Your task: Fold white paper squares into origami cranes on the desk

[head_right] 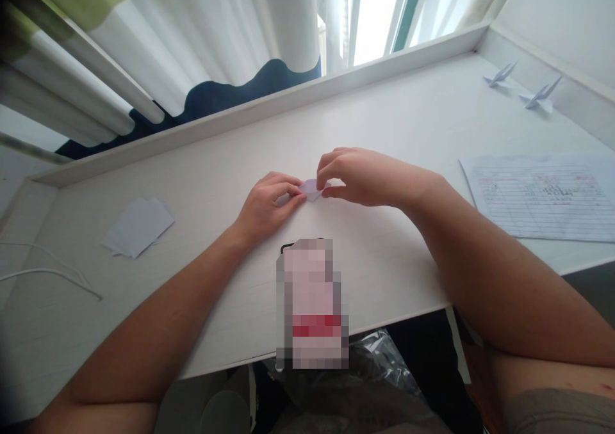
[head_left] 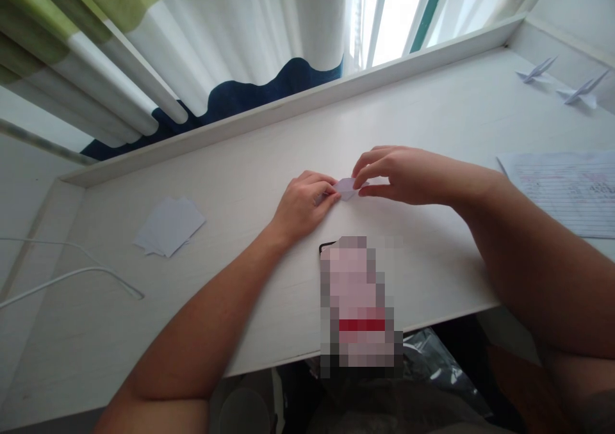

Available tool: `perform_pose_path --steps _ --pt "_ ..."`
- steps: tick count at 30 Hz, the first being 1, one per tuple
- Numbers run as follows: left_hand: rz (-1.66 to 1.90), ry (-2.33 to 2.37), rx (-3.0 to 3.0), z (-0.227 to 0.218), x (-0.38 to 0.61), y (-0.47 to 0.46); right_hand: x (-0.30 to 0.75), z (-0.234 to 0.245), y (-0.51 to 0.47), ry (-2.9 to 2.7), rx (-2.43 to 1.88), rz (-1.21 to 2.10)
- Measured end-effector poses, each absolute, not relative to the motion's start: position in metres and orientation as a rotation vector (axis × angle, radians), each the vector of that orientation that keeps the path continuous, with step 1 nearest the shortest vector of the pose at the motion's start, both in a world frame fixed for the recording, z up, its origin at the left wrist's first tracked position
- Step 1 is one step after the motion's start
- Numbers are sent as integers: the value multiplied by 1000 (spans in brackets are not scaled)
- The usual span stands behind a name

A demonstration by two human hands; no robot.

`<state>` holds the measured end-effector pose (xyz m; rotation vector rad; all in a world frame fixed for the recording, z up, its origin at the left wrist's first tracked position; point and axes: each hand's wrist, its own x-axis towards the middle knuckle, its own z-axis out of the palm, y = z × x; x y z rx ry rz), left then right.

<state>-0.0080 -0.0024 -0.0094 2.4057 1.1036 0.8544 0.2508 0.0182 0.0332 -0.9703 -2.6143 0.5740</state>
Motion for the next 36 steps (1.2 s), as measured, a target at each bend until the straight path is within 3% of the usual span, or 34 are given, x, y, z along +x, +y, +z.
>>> perform_pose_path --steps 12,20,36 --pt "835 1103 2407 -9 -7 -3 247 32 15 -2626 -951 633" --pt "895 1083 2338 -8 -8 -3 245 35 18 -2543 -1235 640" --pt "841 1085 2480 -12 -8 -2 233 27 17 -2414 -1183 554"
